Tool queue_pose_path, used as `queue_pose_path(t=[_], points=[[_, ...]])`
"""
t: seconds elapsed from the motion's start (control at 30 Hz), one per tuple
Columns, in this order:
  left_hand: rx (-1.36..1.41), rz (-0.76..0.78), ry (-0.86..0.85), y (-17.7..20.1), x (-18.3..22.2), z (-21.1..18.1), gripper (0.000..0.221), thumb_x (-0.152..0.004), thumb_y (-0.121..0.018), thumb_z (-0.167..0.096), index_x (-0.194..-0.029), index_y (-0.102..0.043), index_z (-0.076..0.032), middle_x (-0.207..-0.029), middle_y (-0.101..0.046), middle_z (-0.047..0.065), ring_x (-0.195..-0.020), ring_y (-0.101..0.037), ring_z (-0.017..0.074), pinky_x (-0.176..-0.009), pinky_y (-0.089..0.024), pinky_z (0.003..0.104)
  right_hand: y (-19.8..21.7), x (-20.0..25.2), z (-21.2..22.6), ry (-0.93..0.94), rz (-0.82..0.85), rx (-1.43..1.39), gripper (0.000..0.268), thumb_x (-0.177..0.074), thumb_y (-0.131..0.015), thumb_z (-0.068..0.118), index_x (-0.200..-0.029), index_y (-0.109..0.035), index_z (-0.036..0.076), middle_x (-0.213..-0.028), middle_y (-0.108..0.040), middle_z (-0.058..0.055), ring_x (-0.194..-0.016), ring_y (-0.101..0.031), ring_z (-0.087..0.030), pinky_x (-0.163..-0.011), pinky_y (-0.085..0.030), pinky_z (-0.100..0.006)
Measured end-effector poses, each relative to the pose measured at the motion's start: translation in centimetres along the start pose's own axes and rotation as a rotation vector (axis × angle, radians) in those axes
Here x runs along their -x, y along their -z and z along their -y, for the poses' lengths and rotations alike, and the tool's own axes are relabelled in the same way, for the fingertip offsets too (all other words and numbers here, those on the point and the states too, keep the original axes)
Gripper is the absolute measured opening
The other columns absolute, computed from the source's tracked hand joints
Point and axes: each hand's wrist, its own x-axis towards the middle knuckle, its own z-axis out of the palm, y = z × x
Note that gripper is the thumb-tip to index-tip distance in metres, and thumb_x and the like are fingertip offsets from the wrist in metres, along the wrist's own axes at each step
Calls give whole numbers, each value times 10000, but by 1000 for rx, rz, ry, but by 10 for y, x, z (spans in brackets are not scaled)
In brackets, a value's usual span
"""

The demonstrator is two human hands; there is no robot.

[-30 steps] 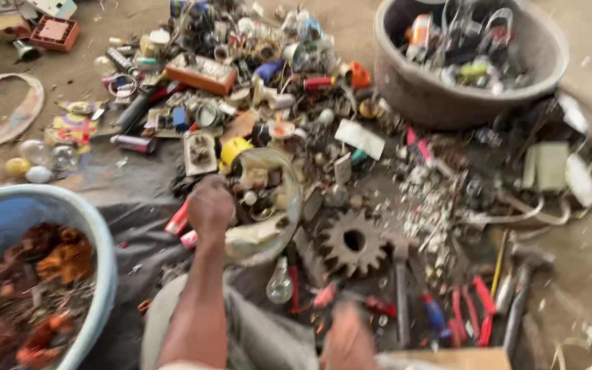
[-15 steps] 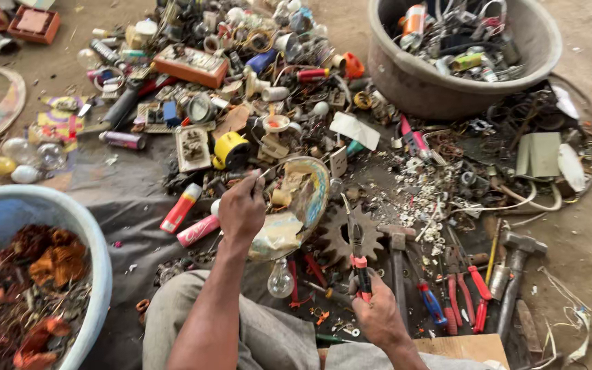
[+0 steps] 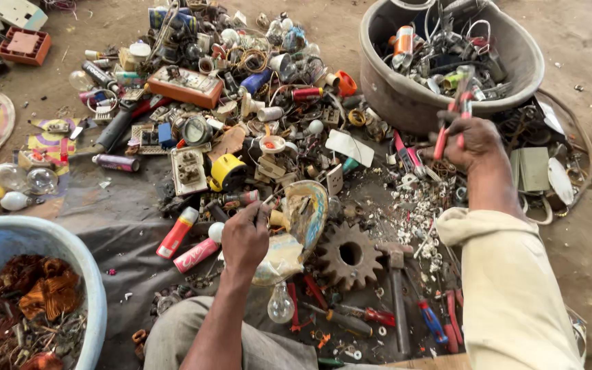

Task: The person uses a hammer and pliers to dismantle a large metal sprocket and a broken fan component among a pile of electronic scrap and metal waste.

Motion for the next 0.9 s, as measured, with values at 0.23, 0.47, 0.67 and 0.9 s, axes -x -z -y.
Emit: queue_pose_path(t=[0.23,0.47,0.67,0.9], points=[[14,20,-24,-6,-7,4,311,-985,-643,-315,-1104,-775,-60,-974,-774,169,-834,-735,327,-740,-569,426,20,11,-94,-198,3,-50,389,-883,-502,7,-1272,-516,16,-1154,-533,-137,-1025,-540,-208,-946,-510,-352],[22,64,-103,-7,4,-2,277,-960,-634,-246,-1114,-774,-63,-955,-785,149,-740,-734,288,-684,-570,391,-48,243,-76,-230,432,-186,508,-784,-688,61,-1273,-553,77,-949,-634,-164,-797,-660,-340,-800,-568,-488],[40,190,-58,-9,45,-31,190,-972,-609,-231,-957,-780,-150,-901,-803,58,-599,-705,253,-535,-533,399,-69,340,-96,-489,377,163,371,-850,-670,58,-1205,-645,-43,-1105,-731,-109,-938,-658,-182,-853,-553,-337],[135,184,-213,-14,112,-76,214,-967,-653,-243,-1094,-746,-97,-841,-728,178,-720,-687,391,-605,-520,491,-36,368,-73,-495,263,616,625,-908,-672,6,-1503,-559,160,-1165,-726,-145,-780,-568,-302,-665,-500,-419]])
